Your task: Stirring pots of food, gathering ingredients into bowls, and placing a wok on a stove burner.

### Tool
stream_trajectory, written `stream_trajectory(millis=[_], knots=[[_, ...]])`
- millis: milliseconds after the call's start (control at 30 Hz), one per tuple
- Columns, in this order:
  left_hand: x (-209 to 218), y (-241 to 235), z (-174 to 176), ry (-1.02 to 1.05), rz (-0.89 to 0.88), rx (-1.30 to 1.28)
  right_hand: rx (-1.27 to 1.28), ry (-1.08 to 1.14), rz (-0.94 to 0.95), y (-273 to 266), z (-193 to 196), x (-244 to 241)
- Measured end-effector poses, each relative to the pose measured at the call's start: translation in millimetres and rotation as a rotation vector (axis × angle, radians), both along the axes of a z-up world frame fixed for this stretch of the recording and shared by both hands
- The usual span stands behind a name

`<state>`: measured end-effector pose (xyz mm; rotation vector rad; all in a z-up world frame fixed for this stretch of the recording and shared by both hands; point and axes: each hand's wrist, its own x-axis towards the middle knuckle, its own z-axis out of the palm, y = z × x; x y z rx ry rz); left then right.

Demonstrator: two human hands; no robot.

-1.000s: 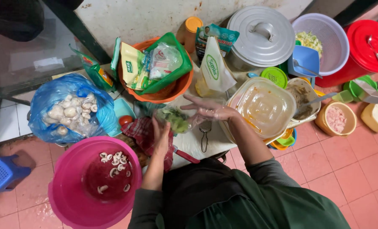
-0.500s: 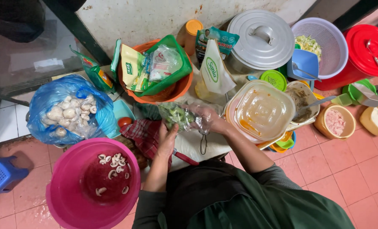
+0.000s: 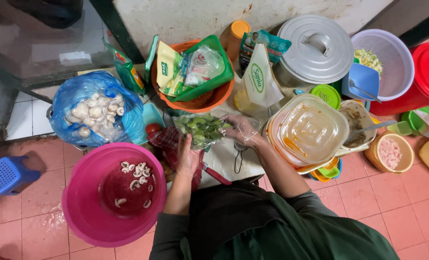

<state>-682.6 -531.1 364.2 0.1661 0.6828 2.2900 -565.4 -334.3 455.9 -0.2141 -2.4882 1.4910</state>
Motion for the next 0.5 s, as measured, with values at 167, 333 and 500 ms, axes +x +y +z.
stream_trajectory(millis=[167,333,500], knots=[[-7,-12,-21,-0.166,-0.178,0.171,-0.408,-0.137,-0.149,-7,12,-2],[-5,-11,-28,-0.175,-0.155,0.172,-0.408,-0.214,-0.11,-23,32,-7],[2,-12,2,-0.027,-0.073,0.053,-0.13,-0.091,0.001,-33,36,-10]])
